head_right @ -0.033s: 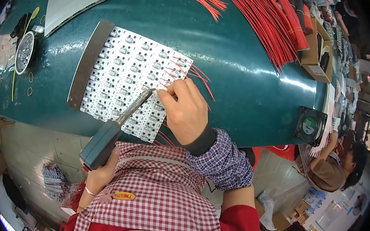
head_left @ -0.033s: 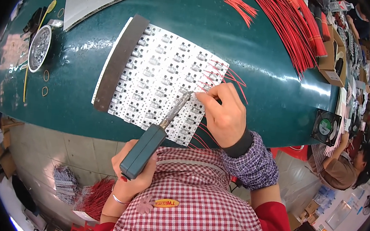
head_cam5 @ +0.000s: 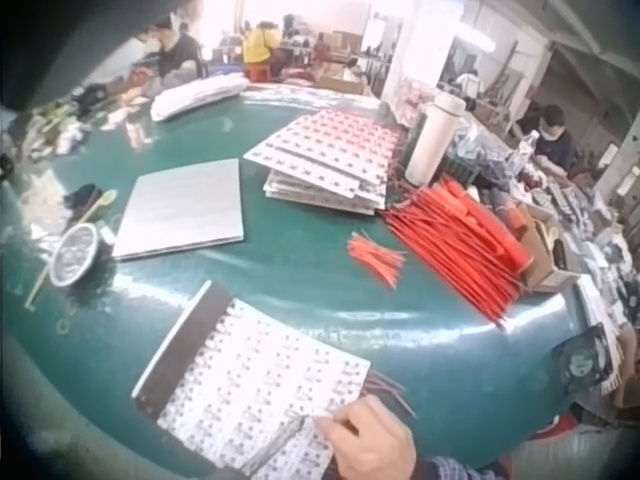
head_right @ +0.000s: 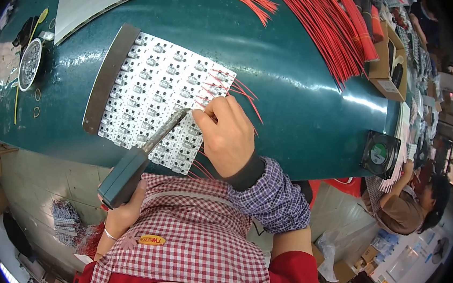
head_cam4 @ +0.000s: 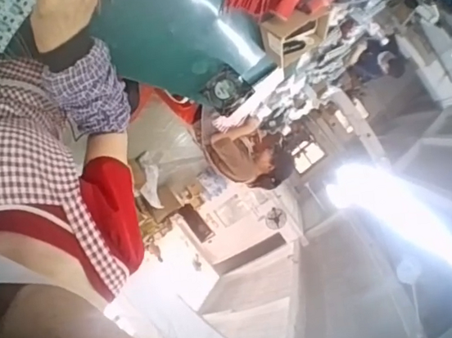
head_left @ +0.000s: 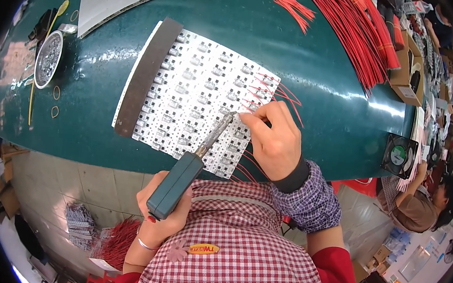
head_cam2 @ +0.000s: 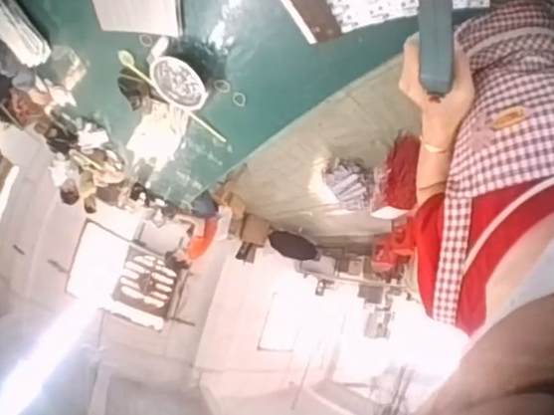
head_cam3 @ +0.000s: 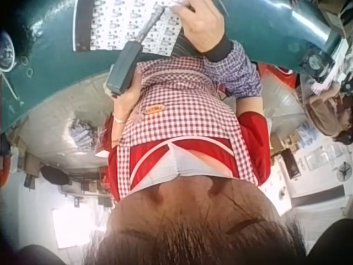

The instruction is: The person solders red wires onto the connection pads of a circular LED board using a soldering iron and solder.

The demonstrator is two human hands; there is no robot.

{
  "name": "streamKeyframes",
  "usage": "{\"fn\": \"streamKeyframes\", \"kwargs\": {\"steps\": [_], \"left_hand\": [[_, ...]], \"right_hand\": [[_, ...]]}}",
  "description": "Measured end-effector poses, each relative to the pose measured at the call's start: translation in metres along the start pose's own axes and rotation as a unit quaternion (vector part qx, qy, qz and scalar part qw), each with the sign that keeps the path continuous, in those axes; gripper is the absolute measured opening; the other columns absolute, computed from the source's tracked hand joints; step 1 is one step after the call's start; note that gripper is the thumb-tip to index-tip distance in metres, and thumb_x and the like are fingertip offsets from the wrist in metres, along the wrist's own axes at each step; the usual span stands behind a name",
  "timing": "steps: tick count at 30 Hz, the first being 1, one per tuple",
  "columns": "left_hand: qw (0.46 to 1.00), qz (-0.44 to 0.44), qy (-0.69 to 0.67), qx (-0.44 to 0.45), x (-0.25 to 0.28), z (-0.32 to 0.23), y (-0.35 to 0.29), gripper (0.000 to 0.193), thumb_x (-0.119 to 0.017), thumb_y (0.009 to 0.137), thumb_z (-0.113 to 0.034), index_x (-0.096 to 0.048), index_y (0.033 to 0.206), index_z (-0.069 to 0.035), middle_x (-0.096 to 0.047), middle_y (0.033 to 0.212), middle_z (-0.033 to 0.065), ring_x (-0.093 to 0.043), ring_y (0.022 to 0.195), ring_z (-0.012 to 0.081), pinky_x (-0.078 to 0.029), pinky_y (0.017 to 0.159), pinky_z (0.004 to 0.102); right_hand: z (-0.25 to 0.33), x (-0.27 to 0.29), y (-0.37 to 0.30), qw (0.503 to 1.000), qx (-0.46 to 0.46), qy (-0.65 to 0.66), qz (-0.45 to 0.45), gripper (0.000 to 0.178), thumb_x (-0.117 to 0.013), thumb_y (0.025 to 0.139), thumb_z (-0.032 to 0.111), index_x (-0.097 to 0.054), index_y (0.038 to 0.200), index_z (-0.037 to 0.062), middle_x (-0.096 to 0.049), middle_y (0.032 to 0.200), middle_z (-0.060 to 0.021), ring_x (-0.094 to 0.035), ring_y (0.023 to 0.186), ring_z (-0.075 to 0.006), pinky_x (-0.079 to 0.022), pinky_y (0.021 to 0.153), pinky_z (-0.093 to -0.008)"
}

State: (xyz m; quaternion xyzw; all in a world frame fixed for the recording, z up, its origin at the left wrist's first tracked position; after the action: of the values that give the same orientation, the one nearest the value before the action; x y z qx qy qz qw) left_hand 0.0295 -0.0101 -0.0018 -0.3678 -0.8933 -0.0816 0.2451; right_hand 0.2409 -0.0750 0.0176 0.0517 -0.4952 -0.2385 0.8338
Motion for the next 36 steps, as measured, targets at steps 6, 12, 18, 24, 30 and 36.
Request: {"fn": "streamKeyframes", "kwargs": {"steps": [6, 12, 18, 24, 30, 36], "left_hand": [[1.000, 0.011, -0.002, -0.004, -0.001, -0.001, 0.001, 0.018, -0.072, 0.074, 0.005, -0.070, 0.092, 0.005, -0.066, 0.086, 0.0151, -0.065, 0.061, 0.0234, -0.051, 0.056, 0.0290], [0.999, -0.009, -0.022, 0.033, 0.003, 0.025, -0.020, 0.021, -0.073, 0.076, 0.003, -0.072, 0.097, 0.004, -0.068, 0.089, 0.0177, -0.067, 0.066, 0.0291, -0.054, 0.062, 0.0322], [0.995, -0.036, -0.070, 0.061, 0.008, 0.025, -0.015, 0.025, -0.075, 0.078, 0.001, -0.071, 0.103, 0.004, -0.069, 0.095, 0.0167, -0.069, 0.075, 0.0260, -0.055, 0.067, 0.0325], [0.975, -0.091, -0.136, 0.148, 0.011, 0.048, -0.018, 0.025, -0.075, 0.082, -0.001, -0.070, 0.105, 0.004, -0.069, 0.096, 0.0129, -0.067, 0.077, 0.0204, -0.053, 0.067, 0.0318], [0.989, -0.052, -0.118, 0.071, 0.010, 0.053, -0.019, 0.045, -0.065, 0.089, 0.013, -0.061, 0.133, 0.003, -0.067, 0.118, 0.0090, -0.059, 0.077, 0.0096, -0.050, 0.063, 0.0255], [0.974, -0.122, -0.115, 0.152, 0.015, 0.055, -0.018, 0.029, -0.080, 0.080, -0.003, -0.070, 0.107, 0.004, -0.071, 0.099, 0.0130, -0.069, 0.081, 0.0212, -0.055, 0.071, 0.0328]], "right_hand": [[-0.001, 0.000, -0.001, 1.000, -0.004, -0.006, 0.000, 0.023, -0.071, 0.074, -0.009, -0.073, 0.094, 0.0008, -0.056, 0.082, -0.0088, -0.058, 0.076, -0.0256, -0.050, 0.064, -0.0368], [0.000, 0.000, 0.001, 1.000, -0.004, -0.010, 0.001, 0.023, -0.072, 0.073, -0.009, -0.073, 0.094, 0.0010, -0.056, 0.082, -0.0086, -0.058, 0.076, -0.0254, -0.050, 0.063, -0.0366], [0.000, 0.001, 0.002, 1.000, -0.011, -0.021, 0.018, 0.023, -0.072, 0.072, -0.008, -0.074, 0.093, 0.0012, -0.057, 0.083, -0.0087, -0.060, 0.078, -0.0256, -0.051, 0.065, -0.0357], [-0.009, 0.030, 0.023, 1.000, -0.009, 0.001, -0.001, 0.010, -0.073, 0.078, 0.004, -0.069, 0.087, 0.0018, -0.056, 0.085, -0.0084, -0.059, 0.082, -0.0268, -0.050, 0.068, -0.0381], [-0.082, 0.058, 0.100, 0.985, 0.010, -0.148, -0.087, 0.014, -0.077, 0.083, 0.013, -0.069, 0.079, 0.0036, -0.058, 0.089, -0.0077, -0.059, 0.086, -0.0279, -0.052, 0.072, -0.0413], [-0.152, 0.012, 0.146, 0.970, 0.030, -0.227, -0.085, 0.007, -0.072, 0.083, 0.007, -0.071, 0.090, 0.0055, -0.062, 0.093, -0.0071, -0.061, 0.095, -0.0271, -0.054, 0.079, -0.0392]]}}
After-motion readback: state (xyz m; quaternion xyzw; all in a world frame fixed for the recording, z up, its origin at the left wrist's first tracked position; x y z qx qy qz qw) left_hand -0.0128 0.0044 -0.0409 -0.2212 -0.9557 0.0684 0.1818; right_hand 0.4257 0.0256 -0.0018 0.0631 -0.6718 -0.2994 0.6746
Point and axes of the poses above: each hand's wrist, its own y-axis towards the middle knuckle, its own x-axis out of the back of the hand, z = x × y, the point moved 10 cm from there along y, towards the middle knuckle
